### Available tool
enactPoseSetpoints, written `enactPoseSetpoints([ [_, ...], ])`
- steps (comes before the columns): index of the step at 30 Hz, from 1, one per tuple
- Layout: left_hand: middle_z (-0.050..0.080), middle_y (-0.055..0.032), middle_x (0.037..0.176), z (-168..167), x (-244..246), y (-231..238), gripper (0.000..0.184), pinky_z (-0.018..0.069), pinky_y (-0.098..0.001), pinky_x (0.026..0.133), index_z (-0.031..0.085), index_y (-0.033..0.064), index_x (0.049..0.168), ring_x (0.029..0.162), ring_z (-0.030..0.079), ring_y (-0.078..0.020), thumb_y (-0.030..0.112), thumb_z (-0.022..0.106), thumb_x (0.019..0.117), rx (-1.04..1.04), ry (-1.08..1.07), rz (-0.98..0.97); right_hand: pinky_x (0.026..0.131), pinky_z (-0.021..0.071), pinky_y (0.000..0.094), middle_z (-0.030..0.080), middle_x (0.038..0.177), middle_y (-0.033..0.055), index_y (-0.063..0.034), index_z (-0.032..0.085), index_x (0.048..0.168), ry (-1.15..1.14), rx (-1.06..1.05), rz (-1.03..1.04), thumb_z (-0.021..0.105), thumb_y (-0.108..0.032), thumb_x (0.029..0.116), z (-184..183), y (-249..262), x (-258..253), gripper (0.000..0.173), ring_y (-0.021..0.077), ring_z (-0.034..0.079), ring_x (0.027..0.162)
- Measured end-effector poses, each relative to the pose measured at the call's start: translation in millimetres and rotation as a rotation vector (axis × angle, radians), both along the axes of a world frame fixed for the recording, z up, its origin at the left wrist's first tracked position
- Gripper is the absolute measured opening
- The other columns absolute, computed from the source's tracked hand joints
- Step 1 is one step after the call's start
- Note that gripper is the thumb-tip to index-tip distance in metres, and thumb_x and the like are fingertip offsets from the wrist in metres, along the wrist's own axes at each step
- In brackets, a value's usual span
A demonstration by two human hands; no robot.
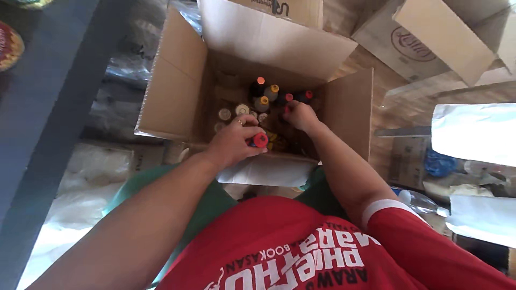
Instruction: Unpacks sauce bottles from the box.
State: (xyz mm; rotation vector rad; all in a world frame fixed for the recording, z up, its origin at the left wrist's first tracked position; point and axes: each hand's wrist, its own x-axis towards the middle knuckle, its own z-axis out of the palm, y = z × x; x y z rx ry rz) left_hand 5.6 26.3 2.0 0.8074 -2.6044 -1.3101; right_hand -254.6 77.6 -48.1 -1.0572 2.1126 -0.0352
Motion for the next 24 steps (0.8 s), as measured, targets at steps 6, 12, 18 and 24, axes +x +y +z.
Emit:
enactPoseSetpoints([
  [6,0.043,-0.0181,0.156,8,-7,0,0.035,0.0518,-0.0540,0.100,0.078,0.0152,0.114,0.132,0.055,-0.0343,0.028,0.087,0.0828,0.087,-0.030,0.039,0.089,0.0557,0.0557,0.072,0.115,0.0136,-0.0127,0.064,0.132,-0.111,-0.237,0.197,0.070,-0.022,0.0968,84,-5,45,0.037,0.0307,0.070,0.104],
  [12,0.034,-0.0164,0.164,3,-2,0,0.038,0.0531,-0.0545,0.100,0.079,0.0107,0.106,0.137,0.054,-0.0324,0.032,0.091,0.0763,0.020,0.042,0.025,0.075,0.0586,0.0524,0.074,0.104,0.0137,-0.0049,0.068,0.122,-0.121,-0.616,0.309,0.073,-0.026,0.0928,98,13,84,0.036,0.0290,0.073,0.089],
  [18,0.051,-0.0242,0.149,-4,2,3,0.039,0.0557,-0.0545,0.094,0.080,0.0106,0.103,0.126,0.061,-0.0355,0.029,0.092,0.0715,-0.075,0.193,0.024,0.072,0.0594,0.0410,0.071,0.092,0.0115,0.0011,0.060,0.124,-0.342,-0.756,0.332,0.070,-0.023,0.0958,77,17,81,0.039,0.0208,0.070,0.079],
  [24,0.049,-0.0168,0.152,0,-5,0,0.035,0.0505,-0.0486,0.105,0.081,0.0122,0.104,0.136,0.053,-0.0268,0.029,0.090,0.0748,0.050,0.152,0.065,0.081,0.0591,0.0404,0.070,0.103,0.0167,0.0034,0.058,0.129,-0.252,-0.662,0.035,0.057,-0.021,0.1054,41,-9,35,0.034,0.0224,0.070,0.089],
])
